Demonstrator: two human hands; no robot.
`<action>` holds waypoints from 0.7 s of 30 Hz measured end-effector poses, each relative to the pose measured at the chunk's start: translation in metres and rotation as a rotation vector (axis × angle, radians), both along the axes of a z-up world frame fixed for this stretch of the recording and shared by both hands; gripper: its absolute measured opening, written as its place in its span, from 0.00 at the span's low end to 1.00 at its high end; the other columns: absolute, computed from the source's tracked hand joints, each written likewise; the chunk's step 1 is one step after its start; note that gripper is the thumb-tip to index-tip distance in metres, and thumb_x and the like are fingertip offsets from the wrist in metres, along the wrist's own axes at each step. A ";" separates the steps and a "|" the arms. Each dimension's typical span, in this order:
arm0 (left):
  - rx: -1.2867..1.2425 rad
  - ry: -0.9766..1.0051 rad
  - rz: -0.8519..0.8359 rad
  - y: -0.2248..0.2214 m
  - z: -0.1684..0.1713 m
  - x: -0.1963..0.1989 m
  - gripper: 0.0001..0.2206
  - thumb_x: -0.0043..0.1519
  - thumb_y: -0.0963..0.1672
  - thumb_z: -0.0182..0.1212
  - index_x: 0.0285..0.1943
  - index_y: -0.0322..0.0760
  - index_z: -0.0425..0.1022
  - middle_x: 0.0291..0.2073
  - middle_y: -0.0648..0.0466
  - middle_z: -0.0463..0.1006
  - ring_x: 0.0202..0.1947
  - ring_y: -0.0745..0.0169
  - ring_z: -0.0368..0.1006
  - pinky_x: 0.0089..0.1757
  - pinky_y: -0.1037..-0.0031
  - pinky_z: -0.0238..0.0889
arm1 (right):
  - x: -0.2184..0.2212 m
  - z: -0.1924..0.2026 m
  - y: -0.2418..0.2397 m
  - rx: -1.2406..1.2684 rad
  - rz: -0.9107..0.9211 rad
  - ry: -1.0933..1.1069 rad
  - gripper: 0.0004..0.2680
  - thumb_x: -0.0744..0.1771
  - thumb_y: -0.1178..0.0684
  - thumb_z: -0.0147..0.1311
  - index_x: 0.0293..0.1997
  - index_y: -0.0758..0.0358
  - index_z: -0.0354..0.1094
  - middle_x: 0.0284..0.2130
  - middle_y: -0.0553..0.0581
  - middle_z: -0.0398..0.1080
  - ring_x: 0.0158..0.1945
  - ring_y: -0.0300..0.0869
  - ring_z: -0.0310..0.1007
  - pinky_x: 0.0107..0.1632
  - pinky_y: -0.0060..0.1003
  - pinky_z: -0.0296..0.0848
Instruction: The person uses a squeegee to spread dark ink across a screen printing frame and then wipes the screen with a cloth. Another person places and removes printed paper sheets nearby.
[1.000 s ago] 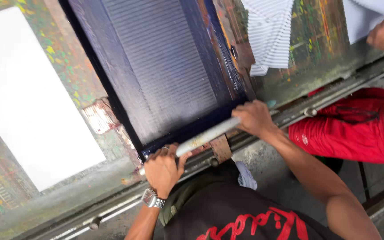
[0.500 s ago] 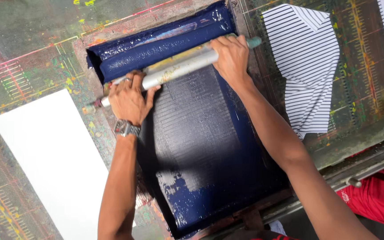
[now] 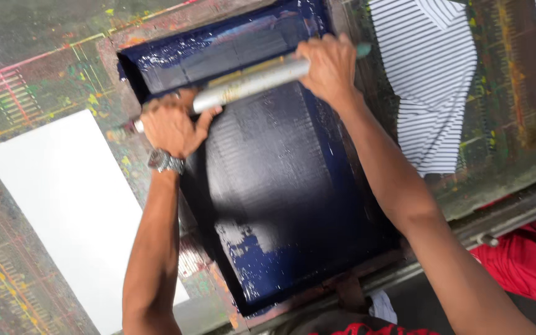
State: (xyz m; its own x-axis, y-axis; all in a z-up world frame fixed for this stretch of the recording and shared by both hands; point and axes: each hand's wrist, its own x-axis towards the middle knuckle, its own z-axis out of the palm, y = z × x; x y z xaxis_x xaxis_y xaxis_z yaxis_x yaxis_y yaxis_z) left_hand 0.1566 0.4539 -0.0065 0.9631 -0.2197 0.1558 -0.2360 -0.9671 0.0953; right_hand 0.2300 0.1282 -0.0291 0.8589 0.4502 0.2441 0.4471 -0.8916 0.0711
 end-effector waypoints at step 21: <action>-0.218 0.341 0.082 -0.059 0.050 -0.184 0.21 0.57 0.60 0.55 0.44 0.48 0.76 0.27 0.52 0.79 0.35 0.50 0.78 0.40 0.59 0.67 | -0.181 0.019 -0.057 0.127 0.029 0.136 0.07 0.58 0.42 0.61 0.29 0.43 0.67 0.22 0.40 0.65 0.30 0.41 0.68 0.36 0.38 0.60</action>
